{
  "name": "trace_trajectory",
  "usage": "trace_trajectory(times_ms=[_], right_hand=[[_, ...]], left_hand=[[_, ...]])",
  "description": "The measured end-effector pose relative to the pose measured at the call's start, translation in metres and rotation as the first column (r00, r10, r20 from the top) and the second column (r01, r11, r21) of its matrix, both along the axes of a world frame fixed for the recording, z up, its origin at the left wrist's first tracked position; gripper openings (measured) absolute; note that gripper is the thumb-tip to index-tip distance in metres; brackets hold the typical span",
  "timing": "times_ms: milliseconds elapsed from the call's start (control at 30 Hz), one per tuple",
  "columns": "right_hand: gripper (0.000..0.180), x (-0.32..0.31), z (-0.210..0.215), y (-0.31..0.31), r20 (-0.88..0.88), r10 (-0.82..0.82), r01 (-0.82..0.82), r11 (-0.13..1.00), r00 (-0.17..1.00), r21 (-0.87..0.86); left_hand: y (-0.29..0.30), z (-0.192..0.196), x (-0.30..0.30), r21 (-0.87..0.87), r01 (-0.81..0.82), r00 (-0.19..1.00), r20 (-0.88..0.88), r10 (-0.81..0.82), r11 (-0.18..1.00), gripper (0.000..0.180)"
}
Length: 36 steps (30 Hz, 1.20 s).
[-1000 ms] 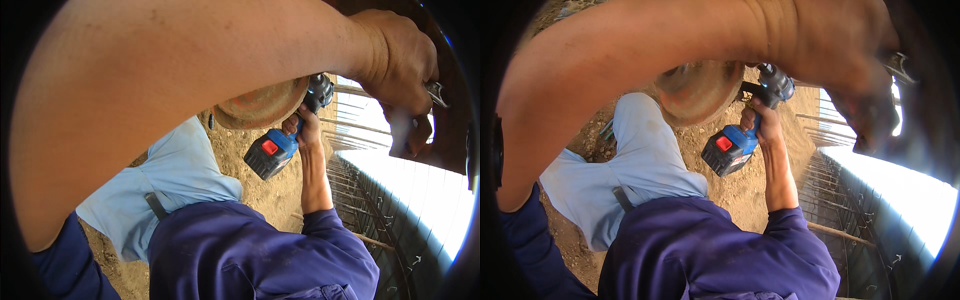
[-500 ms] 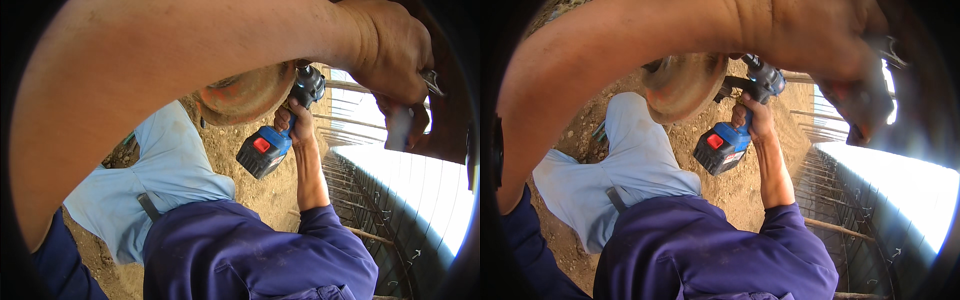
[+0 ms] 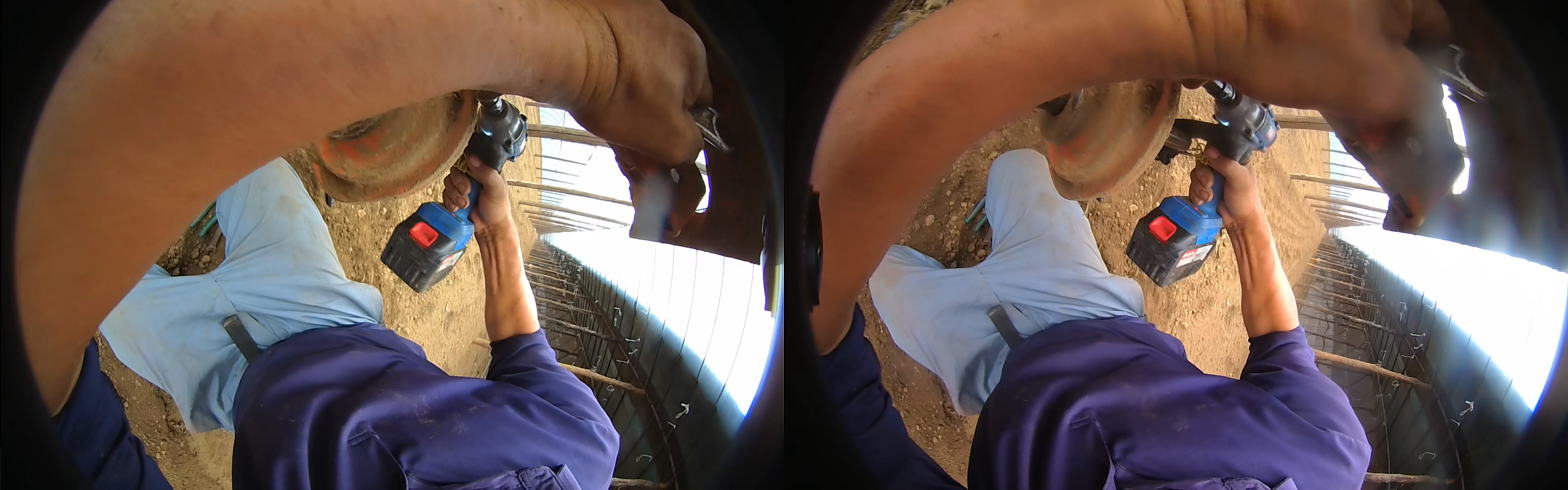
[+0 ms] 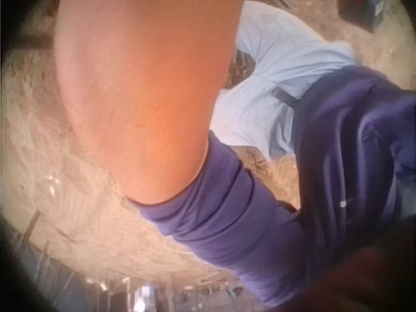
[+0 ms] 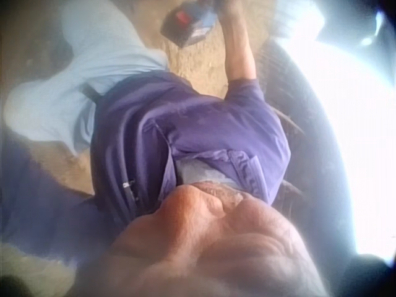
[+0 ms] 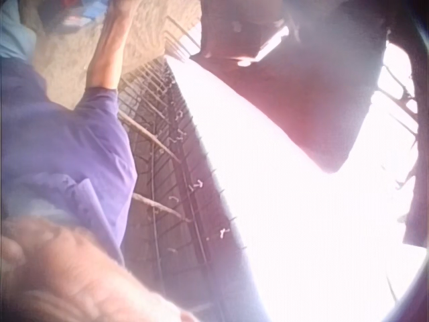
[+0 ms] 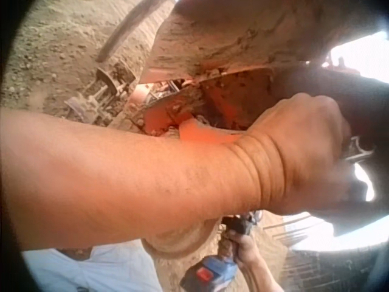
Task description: The person uses a cordless impact wrench and a wrench to remove and reinstall bolts on a large orange metal plate attached to a machine. They repeatedly loosen and tighten fasteners while seated on the ground.
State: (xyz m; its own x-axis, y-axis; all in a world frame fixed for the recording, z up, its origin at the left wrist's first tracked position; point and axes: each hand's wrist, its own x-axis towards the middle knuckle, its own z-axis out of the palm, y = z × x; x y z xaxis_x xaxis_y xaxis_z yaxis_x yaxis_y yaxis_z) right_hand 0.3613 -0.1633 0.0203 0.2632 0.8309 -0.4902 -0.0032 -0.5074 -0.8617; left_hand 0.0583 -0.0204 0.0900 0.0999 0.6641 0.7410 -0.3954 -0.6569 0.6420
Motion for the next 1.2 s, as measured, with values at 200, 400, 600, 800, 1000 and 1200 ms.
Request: trace_trajectory(times_ms=[200,400,600,800,1000,1200], right_hand=[[0.015,0.000,0.001,0.000,-0.012,0.050,-0.050,0.998,0.999,-0.034],[0.019,0.002,0.000,0.001,-0.088,0.046,-0.047,0.999,0.995,-0.015],[0.016,0.004,0.000,0.000,-0.050,0.048,-0.049,0.998,0.998,-0.032],[0.013,0.002,0.001,0.000,-0.044,0.039,-0.041,0.998,0.998,-0.047],[0.014,0.001,0.002,0.000,-0.044,0.040,-0.042,0.998,0.998,-0.052],[0.015,0.001,0.004,0.001,-0.012,0.067,-0.067,0.996,0.998,-0.061]], left_hand=[[0.008,-0.001,-0.005,0.001,0.174,0.985,0.005,-0.174,0.985,0.038],[0.020,-0.007,-0.011,0.088,0.275,0.961,0.015,-0.277,0.957,0.035],[0.013,0.010,-0.015,-0.080,0.304,0.947,-0.088,-0.310,0.949,0.033],[0.016,-0.001,-0.020,0.009,0.330,0.942,-0.069,-0.329,0.944,0.031],[0.010,0.000,-0.002,0.002,0.193,0.979,-0.059,-0.193,0.981,0.032],[0.006,0.012,-0.007,-0.046,0.171,0.972,-0.157,-0.176,0.984,0.031]])
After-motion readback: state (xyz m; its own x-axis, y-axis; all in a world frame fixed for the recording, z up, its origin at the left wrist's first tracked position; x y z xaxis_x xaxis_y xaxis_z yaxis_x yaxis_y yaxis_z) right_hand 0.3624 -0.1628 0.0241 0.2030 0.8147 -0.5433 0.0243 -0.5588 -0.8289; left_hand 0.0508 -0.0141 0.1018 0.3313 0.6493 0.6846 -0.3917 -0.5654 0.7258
